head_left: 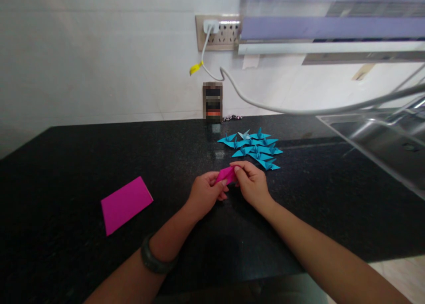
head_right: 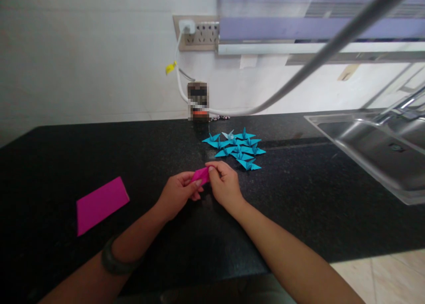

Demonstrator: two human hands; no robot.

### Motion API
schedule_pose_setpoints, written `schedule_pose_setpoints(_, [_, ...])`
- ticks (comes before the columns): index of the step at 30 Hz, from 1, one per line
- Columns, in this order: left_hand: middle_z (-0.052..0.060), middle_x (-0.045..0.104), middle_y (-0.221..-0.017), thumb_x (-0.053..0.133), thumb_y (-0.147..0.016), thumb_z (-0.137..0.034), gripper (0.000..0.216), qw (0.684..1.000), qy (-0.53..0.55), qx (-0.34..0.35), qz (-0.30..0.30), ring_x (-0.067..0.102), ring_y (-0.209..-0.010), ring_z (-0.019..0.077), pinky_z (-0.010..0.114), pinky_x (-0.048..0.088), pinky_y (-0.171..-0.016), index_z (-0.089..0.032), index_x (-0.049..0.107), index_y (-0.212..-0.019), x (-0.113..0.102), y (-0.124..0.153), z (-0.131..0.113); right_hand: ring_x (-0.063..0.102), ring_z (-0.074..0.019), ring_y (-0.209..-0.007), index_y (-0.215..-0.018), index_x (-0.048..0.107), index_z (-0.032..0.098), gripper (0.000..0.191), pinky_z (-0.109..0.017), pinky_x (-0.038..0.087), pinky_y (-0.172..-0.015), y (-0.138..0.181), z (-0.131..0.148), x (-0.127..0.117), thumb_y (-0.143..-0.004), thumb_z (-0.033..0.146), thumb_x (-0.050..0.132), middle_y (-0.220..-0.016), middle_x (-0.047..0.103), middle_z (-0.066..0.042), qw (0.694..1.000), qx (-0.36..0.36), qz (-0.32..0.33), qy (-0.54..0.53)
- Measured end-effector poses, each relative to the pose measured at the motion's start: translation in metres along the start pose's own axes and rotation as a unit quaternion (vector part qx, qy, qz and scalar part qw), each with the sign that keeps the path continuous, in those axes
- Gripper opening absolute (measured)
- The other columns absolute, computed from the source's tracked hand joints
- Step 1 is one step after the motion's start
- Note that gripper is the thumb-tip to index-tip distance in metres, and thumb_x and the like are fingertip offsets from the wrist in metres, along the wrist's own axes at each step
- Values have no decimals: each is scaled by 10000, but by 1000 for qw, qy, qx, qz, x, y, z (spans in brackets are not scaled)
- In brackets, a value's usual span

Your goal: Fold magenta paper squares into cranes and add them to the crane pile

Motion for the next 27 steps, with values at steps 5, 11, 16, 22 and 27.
schedule_pose_setpoints(5, [-17,569,-564,543,-745,-412,306,999,31,15,11,428,-376,46,169,333,-370,-117,579,-816,0,0,0,554,-112,-569,-908,635,181,217,-239,481,-518,0,3,3,-818,277,463,-771,598,-34,999,-19,29,-32])
schedule_pose_setpoints(11, [-40,498,-530,506,-756,-470,342,999,31,22,6,351,-351,39,179,256,-345,-131,541,-725,-2,-2,2,564,-120,-601,-953,613,186,211,-249,491,-557,3,3,10,-802,290,508,-766,606,-33,996,-14,50,-71])
schedule_pose_setpoints(16, [-51,463,-500,495,-758,-451,319,1000,10,22,-5,330,-348,43,183,233,-353,-136,529,-716,-4,-2,2,581,-130,-620,-917,622,183,188,-259,495,-578,3,-2,13,-790,274,517,-750,627,-34,995,-5,57,-77])
schedule_pose_setpoints(22, [-36,482,-518,442,-789,-385,276,996,-78,29,-16,354,-378,57,185,252,-382,-143,523,-684,-5,-5,7,594,-140,-639,-880,639,178,180,-260,494,-581,3,-6,14,-797,265,505,-756,650,-44,998,-2,42,-47])
schedule_pose_setpoints(27, [-26,512,-528,386,-814,-381,287,986,-160,46,-31,404,-392,82,204,290,-407,-160,526,-695,-9,-6,6,600,-145,-651,-856,646,181,165,-263,494,-585,6,-4,15,-788,254,514,-753,657,-44,999,0,35,-38])
Point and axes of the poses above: each hand's wrist, its own y-axis away from the middle knuckle, its own x-axis out of the palm, z = x × y, the point moved 7 cm from there along -y, towards the middle knuckle
